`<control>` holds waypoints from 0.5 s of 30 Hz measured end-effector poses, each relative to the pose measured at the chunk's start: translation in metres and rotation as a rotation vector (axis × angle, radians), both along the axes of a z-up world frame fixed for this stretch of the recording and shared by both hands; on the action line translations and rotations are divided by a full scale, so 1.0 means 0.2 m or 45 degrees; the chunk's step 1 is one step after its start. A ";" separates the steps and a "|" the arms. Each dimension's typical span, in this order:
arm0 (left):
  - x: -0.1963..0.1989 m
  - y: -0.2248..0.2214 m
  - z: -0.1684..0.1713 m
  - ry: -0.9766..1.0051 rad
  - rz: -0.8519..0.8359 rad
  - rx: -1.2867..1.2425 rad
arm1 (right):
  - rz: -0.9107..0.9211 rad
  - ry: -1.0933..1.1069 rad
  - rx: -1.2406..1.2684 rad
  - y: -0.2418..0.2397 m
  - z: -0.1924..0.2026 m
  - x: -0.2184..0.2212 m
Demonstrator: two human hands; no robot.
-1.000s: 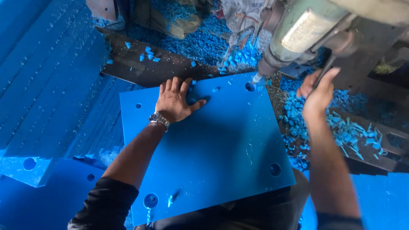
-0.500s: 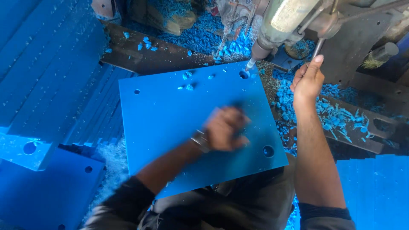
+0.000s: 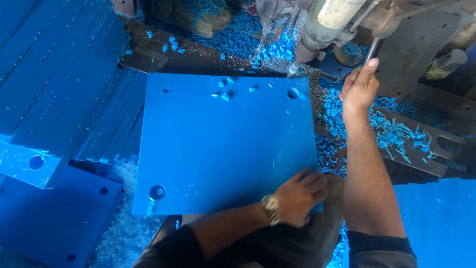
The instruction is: The user is drilling holes into blue plastic plates using a vertical drill press.
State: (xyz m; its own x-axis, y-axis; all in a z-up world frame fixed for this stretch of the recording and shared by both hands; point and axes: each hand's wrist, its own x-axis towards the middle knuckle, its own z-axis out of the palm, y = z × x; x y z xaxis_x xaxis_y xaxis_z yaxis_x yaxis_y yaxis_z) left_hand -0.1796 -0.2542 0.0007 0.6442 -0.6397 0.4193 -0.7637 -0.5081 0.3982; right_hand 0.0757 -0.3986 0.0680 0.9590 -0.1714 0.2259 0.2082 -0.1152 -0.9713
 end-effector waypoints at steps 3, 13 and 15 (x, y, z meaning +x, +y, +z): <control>-0.17 0.13 0.01 0.139 -0.211 0.106 | 0.008 -0.034 -0.010 0.00 -0.03 0.02; -0.57 0.74 -0.14 0.157 -0.746 0.120 | -0.019 -0.091 0.007 0.00 -0.04 0.04; -0.63 0.86 -0.16 0.101 -0.735 0.142 | -0.012 -0.084 0.018 -0.01 -0.04 0.04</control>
